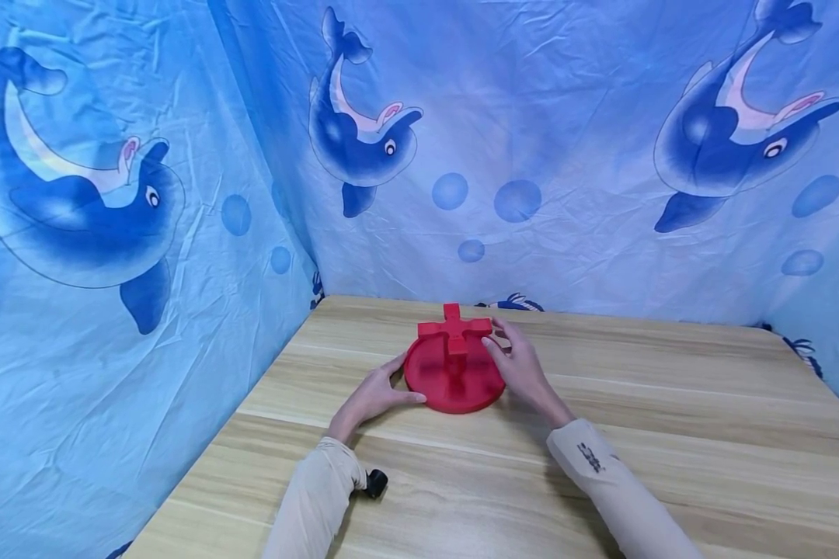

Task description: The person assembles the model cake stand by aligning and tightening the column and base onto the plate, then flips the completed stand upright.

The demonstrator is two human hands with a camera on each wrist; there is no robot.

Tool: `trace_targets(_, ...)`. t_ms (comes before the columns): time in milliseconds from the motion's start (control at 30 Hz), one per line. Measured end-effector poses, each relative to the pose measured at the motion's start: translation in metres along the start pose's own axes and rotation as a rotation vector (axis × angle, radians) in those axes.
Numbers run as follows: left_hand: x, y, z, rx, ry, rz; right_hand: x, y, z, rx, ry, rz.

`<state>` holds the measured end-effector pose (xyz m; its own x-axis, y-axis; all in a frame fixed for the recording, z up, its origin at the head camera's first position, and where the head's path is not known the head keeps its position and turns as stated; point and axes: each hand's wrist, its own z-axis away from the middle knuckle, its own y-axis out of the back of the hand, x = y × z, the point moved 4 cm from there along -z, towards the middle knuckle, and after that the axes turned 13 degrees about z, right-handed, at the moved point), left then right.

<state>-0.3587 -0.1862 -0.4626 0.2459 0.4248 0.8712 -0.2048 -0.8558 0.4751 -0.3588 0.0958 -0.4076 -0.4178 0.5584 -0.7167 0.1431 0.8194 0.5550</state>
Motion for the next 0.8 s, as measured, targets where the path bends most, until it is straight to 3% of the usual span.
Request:
trace_targets(500, -0.0004, -0.0020, -0.0019, 0.001, -0.015, -0.005, 0.0049, -0.0033, -0.0068, -0.095, -0.061, -0.054)
trace_targets(800, -0.0004, -0.0018, -0.0013, 0.009, -0.001, -0.010, 0.0080, -0.0019, -0.0078, -0.082, -0.044, -0.040)
